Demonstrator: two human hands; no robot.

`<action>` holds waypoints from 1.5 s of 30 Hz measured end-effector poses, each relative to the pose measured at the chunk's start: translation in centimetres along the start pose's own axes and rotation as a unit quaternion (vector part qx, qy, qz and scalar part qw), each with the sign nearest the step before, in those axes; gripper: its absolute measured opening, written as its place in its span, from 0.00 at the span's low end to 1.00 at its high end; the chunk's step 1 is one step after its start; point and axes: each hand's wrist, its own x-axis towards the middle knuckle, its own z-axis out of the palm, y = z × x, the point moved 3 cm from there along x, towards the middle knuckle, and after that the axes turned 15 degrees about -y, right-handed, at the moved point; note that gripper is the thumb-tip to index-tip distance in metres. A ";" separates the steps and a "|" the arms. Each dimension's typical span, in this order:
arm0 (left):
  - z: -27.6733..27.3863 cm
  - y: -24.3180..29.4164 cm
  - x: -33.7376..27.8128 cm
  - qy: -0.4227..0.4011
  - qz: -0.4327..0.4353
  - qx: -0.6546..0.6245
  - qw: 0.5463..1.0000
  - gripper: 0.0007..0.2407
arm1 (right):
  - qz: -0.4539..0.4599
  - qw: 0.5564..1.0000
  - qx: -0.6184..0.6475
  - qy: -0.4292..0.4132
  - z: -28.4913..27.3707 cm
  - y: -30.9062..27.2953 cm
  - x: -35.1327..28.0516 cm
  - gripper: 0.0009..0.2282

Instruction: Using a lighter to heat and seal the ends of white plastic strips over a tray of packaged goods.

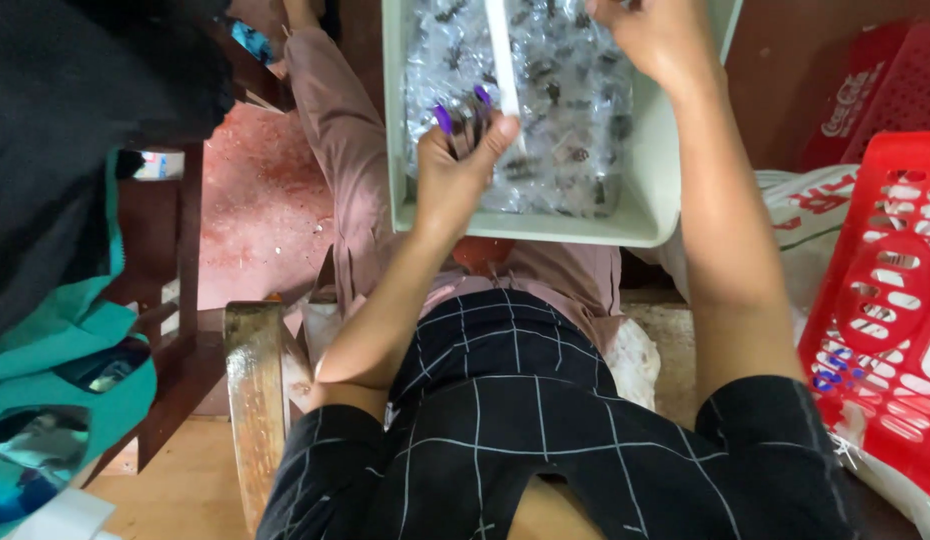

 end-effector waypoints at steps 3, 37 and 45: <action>0.0 0.9 -0.1 -0.014 0.052 0.014 0.998 0.15 | 0.110 0.980 -0.149 -0.067 1.2 3.5 2.8 0.14; 1.1 -3.1 0.2 0.003 0.075 0.237 0.969 0.06 | -0.100 0.978 0.177 0.055 5.0 -8.3 -9.7 0.04; 2.3 -0.3 -0.4 -0.050 0.080 0.295 0.951 0.07 | -0.136 0.976 0.123 0.117 5.2 -8.5 -10.0 0.02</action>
